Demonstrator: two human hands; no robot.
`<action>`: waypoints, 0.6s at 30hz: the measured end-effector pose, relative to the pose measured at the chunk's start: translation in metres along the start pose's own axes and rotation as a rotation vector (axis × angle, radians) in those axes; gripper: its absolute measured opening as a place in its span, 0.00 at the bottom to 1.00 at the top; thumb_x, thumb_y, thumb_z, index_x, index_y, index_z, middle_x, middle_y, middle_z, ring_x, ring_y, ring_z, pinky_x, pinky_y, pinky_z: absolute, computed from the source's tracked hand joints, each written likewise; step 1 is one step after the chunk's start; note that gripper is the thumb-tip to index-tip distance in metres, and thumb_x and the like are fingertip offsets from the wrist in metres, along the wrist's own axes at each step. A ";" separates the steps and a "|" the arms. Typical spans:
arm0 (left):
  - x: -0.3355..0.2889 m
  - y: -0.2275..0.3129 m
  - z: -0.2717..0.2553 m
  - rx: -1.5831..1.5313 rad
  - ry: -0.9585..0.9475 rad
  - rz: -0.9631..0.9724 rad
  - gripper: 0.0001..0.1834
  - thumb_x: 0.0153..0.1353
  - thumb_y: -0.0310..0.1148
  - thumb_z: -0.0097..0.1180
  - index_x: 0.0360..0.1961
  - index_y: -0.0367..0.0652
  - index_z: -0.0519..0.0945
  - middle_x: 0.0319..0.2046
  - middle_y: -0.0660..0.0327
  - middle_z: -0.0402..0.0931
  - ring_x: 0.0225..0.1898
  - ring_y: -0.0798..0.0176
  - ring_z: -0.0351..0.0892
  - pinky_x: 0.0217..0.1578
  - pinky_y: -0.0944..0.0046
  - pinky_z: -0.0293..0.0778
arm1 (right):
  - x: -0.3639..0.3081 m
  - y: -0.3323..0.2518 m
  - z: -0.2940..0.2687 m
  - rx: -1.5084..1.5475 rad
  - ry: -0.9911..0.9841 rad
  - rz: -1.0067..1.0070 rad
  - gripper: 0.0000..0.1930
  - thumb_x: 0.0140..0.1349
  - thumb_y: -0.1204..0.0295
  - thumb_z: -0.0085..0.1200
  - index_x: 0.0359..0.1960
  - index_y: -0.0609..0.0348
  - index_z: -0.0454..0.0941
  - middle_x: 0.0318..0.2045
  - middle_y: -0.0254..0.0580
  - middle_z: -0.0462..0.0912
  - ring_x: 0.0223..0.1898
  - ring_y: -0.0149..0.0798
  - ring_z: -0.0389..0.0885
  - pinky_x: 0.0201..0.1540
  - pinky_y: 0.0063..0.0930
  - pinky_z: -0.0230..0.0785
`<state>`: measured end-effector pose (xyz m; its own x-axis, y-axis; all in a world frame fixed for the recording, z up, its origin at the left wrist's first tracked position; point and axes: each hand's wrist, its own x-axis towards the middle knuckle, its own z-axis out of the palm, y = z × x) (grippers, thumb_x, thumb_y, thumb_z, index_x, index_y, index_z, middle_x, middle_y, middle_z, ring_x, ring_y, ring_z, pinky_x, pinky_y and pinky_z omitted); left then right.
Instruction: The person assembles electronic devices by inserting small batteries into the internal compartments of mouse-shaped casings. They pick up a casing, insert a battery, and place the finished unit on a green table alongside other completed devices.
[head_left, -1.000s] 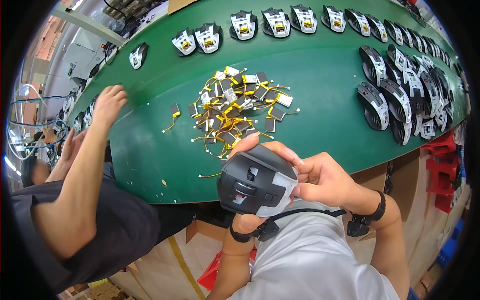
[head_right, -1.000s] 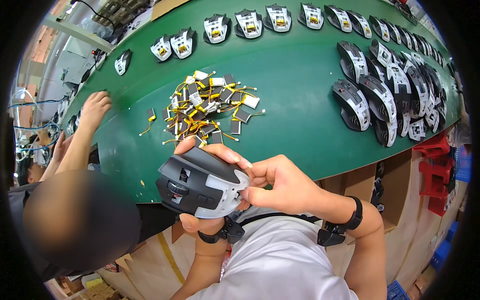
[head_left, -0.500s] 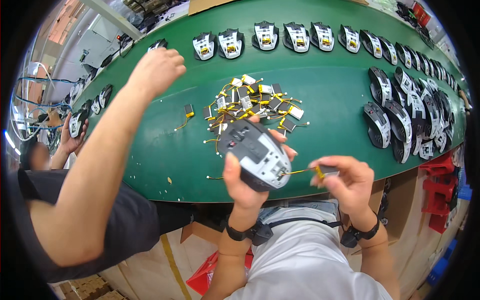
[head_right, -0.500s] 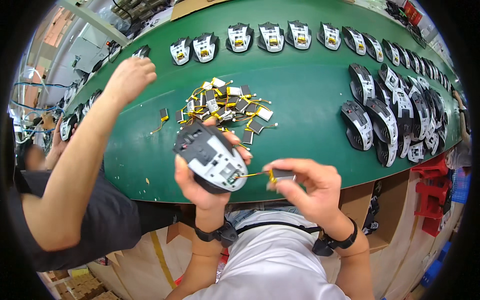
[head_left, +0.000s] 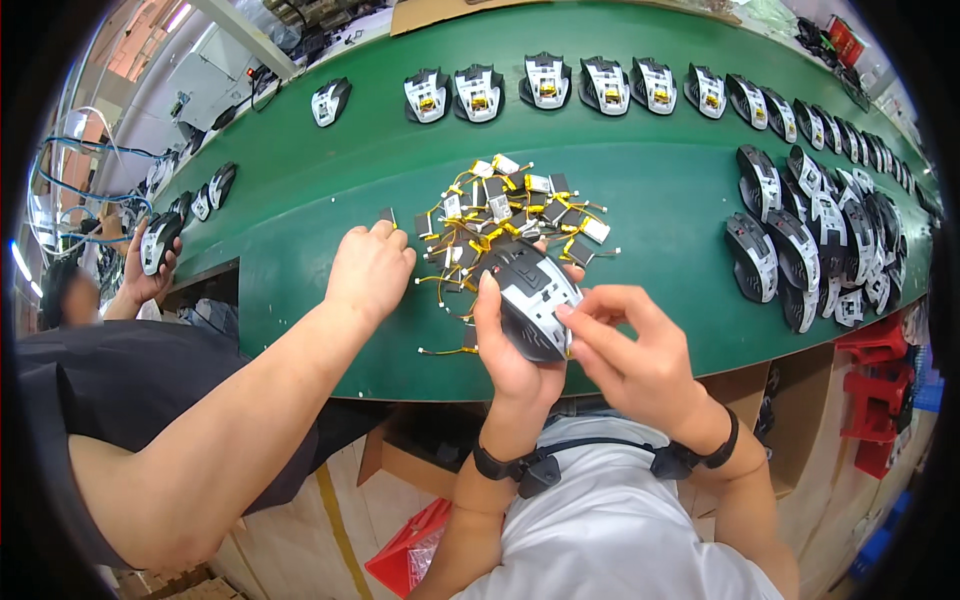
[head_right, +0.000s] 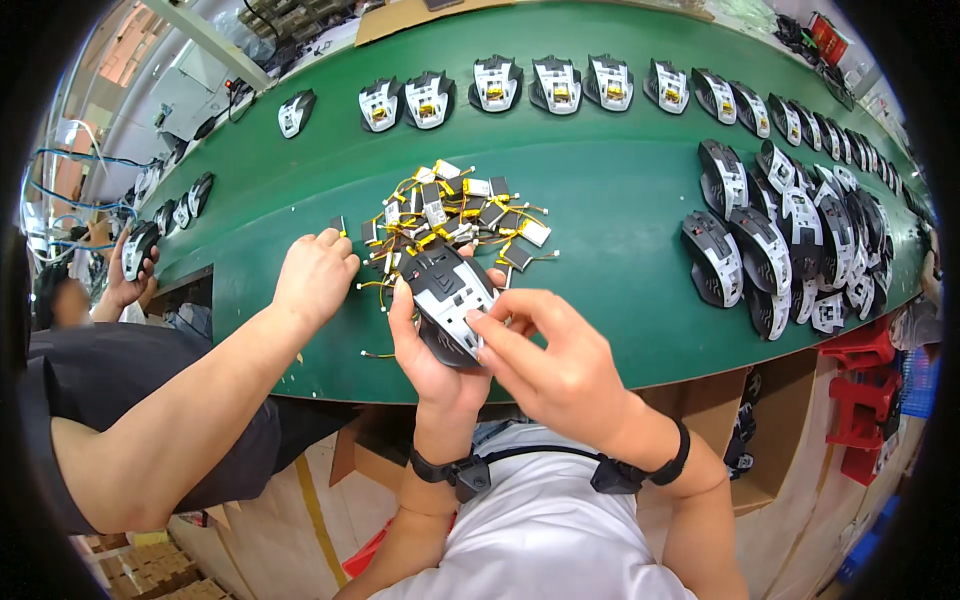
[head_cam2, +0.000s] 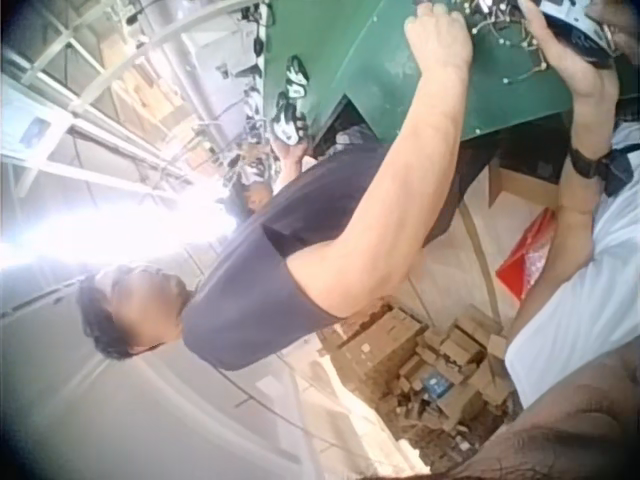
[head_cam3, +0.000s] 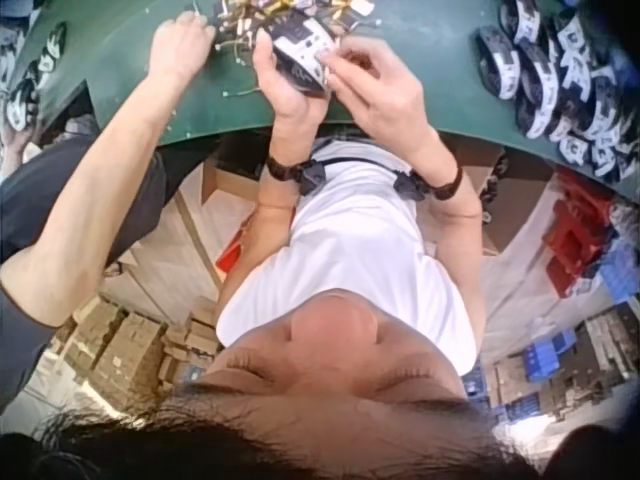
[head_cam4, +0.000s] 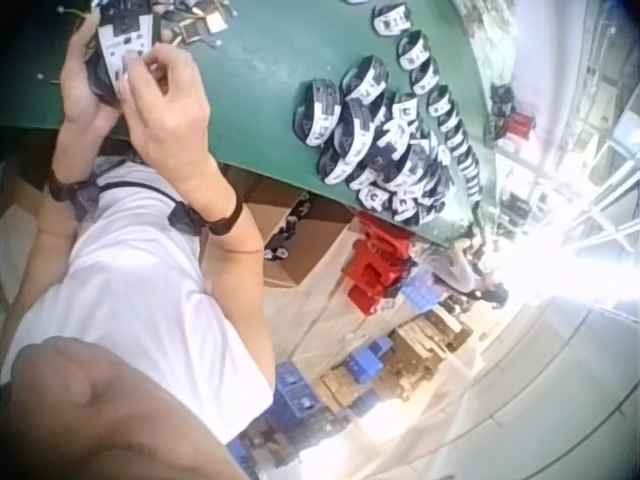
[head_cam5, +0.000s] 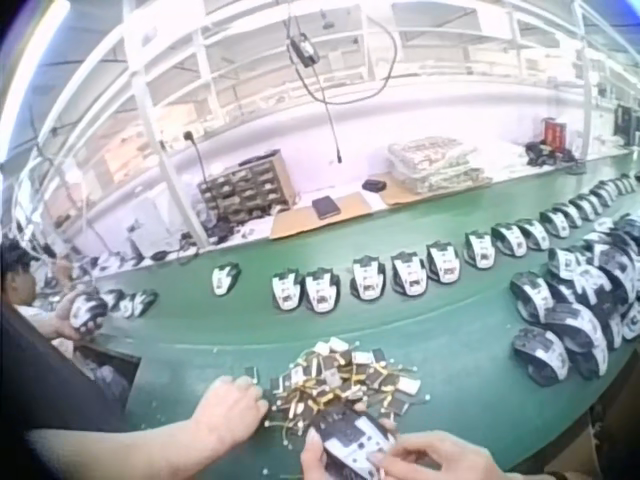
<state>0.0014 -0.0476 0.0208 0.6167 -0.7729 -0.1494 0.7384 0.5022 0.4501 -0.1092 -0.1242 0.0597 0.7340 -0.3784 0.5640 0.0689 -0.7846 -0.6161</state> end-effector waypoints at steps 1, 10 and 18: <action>-0.003 -0.001 -0.001 -0.009 0.005 -0.018 0.33 0.69 0.58 0.33 0.58 0.39 0.69 0.42 0.48 0.78 0.40 0.53 0.81 0.40 0.55 0.79 | -0.002 -0.008 -0.003 -0.038 -0.034 0.021 0.21 0.47 0.77 0.67 0.46 0.63 0.81 0.42 0.43 0.77 0.34 0.40 0.78 0.36 0.30 0.75; -0.007 0.000 0.006 0.016 -0.037 -0.092 0.35 0.68 0.61 0.33 0.57 0.39 0.69 0.41 0.48 0.77 0.37 0.49 0.81 0.37 0.54 0.80 | -0.024 0.007 -0.010 0.041 0.118 -0.106 0.17 0.43 0.80 0.69 0.39 0.66 0.83 0.41 0.47 0.82 0.38 0.44 0.83 0.39 0.31 0.79; -0.008 0.005 0.010 0.029 -0.086 -0.102 0.36 0.68 0.61 0.33 0.59 0.38 0.68 0.41 0.47 0.78 0.37 0.50 0.80 0.38 0.55 0.79 | -0.014 0.008 -0.015 -0.071 0.045 -0.307 0.16 0.42 0.78 0.71 0.36 0.65 0.84 0.40 0.48 0.82 0.38 0.44 0.82 0.41 0.32 0.79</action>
<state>-0.0027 -0.0434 0.0332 0.5126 -0.8502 -0.1200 0.7870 0.4093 0.4617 -0.1292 -0.1330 0.0554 0.6555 -0.1390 0.7423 0.2338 -0.8973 -0.3745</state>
